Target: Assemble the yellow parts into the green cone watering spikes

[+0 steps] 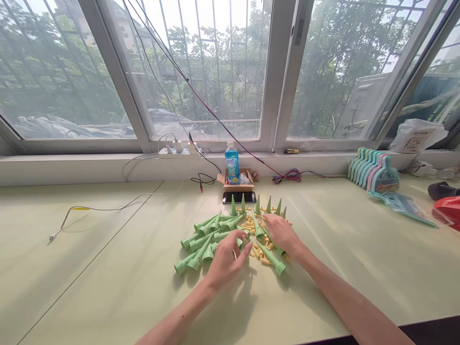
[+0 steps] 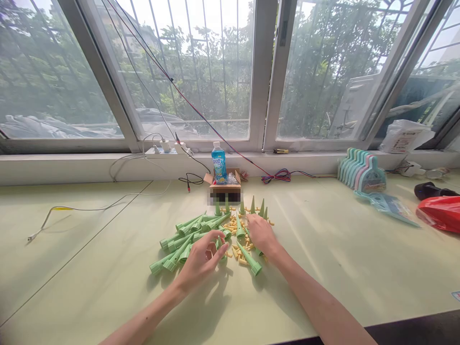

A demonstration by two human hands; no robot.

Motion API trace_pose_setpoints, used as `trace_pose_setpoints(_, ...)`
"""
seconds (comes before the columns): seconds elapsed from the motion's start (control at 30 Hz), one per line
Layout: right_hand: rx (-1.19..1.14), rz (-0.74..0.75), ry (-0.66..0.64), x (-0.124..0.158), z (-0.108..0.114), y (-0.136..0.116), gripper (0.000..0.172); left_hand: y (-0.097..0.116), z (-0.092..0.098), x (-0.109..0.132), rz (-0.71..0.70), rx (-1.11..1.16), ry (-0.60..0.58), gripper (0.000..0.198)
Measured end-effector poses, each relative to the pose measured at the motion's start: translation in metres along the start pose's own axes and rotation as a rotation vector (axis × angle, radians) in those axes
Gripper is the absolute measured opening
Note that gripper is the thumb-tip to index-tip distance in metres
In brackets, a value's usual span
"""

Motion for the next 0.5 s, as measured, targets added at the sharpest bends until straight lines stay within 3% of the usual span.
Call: trace_pose_setpoints(0.5, 0.052, -0.027, -0.046, 0.0005, -0.0014, 0.0004, 0.03, 0.0, -0.0003, 0.0006, -0.028, 0.043, 0.026, 0.024)
Point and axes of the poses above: each hand's wrist, its own x-axis away from the middle knuckle, its own z-axis out of the back of the hand, y = z × x, the point moved 6 cm from there along -x, towards the middle knuckle, and after that the axes turned 5 degrees about y, right-handed, at the moved point
